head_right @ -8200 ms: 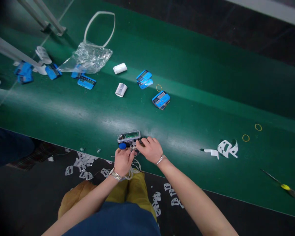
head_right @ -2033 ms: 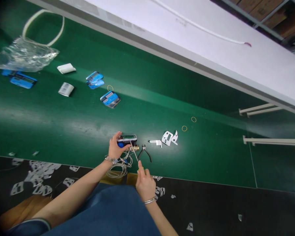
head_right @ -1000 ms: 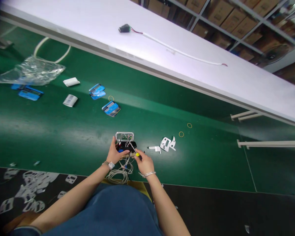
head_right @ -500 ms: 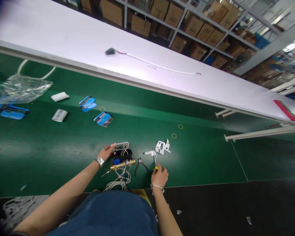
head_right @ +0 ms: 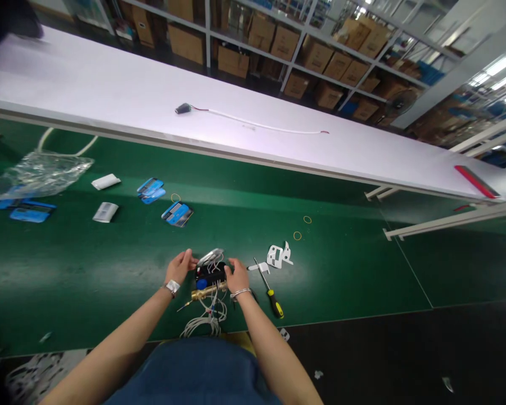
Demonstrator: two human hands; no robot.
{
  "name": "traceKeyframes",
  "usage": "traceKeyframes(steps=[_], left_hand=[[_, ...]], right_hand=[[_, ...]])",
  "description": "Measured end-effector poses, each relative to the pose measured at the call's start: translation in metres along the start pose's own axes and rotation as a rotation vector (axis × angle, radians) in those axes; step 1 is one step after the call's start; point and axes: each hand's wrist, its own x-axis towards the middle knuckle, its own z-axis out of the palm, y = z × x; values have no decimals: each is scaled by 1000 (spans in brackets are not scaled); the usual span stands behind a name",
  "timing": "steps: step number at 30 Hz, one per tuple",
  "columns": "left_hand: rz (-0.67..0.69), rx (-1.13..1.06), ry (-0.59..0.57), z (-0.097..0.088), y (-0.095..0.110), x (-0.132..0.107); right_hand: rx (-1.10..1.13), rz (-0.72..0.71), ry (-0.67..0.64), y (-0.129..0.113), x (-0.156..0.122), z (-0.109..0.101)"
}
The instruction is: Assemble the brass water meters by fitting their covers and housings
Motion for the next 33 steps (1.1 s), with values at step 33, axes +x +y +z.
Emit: traceKeyframes(steps=[33], left_hand=[[213, 104, -271, 27, -4, -41]], right_hand=[[131, -198, 51, -50, 17, -56]])
